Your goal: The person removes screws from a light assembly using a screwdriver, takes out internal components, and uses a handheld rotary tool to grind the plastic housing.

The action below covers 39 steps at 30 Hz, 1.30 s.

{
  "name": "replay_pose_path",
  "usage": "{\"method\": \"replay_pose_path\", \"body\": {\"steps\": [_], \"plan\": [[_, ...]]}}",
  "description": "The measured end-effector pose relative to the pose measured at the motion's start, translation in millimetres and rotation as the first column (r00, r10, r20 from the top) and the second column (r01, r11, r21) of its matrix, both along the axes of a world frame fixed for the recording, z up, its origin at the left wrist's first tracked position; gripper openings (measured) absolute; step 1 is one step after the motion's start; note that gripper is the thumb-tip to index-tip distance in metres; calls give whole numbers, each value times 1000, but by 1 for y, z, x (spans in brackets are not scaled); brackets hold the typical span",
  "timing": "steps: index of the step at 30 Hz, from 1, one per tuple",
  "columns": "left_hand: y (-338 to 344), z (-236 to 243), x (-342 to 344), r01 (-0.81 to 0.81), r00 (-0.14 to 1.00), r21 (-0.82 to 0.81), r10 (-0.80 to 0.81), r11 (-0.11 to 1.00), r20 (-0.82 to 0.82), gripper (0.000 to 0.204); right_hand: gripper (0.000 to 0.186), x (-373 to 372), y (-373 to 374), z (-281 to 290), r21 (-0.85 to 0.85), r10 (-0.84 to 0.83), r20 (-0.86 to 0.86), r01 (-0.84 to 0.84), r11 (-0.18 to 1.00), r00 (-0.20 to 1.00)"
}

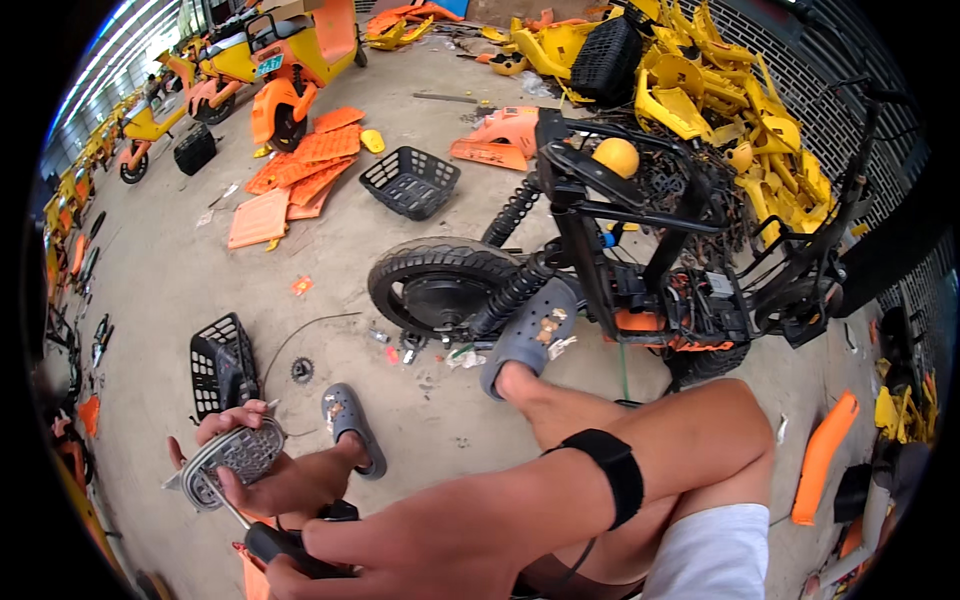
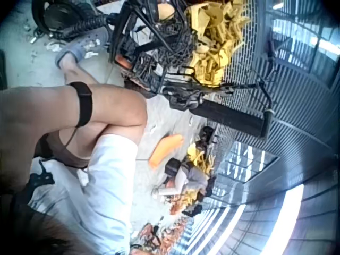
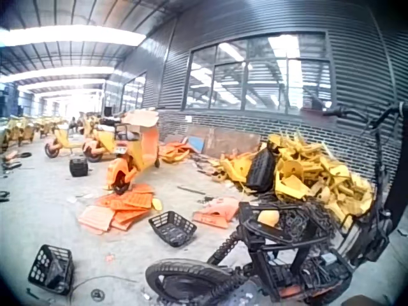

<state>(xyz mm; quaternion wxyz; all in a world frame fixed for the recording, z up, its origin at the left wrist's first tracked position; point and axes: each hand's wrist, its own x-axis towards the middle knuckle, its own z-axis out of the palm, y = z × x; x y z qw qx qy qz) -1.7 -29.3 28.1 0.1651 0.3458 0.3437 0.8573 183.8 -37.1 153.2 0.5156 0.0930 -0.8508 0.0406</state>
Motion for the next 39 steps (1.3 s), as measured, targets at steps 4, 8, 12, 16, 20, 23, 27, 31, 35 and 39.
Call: {"method": "replay_pose_path", "body": {"steps": [4, 8, 12, 16, 20, 23, 27, 31, 35, 39], "plan": [[-2, 1, 4, 40, 999, 4, -40, 999, 4, 58, 23, 6, 3, -5, 183, -165, 45, 154, 971, 985], [-2, -4, 10, 140, 989, 14, -139, 990, -46, 53, 28, 27, -4, -2, 69, -154, 130, 146, 987, 979], [-4, -4, 2, 104, 995, 23, -104, 994, 4, 54, 34, 21, 1, -3, 111, -99, 173, 80, 991, 980], [0, -4, 16, 23, 998, 65, -27, 998, 62, 54, 39, 14, -1, -14, 58, -114, 72, 110, 992, 991], [-4, -9, 8, 151, 985, -51, -155, 987, -80, 69, 45, 48, 0, -11, 98, -46, 243, 23, 995, 969], [-6, -7, 8, 223, 971, -52, -227, 973, -77, 71, 37, 49, 15, -14, 3, -35, 252, 35, 999, 967], [15, -21, -3, 449, 893, -53, -448, 892, 32, 67, 33, 35, 39, -10, -109, -245, 212, 272, 956, 946], [21, -27, -22, 519, 854, -150, -518, 841, 53, 60, 37, 24, 49, -12, -287, -226, 200, 277, 917, 954], [16, -21, -22, 498, 865, -252, -498, 830, 69, 51, 34, 21, 51, -7, -377, -312, 221, 376, 846, 924], [21, -27, -22, 434, 896, -326, -440, 840, 59, 47, 29, 21, 50, -9, -390, -407, 288, 495, 777, 867]]}}
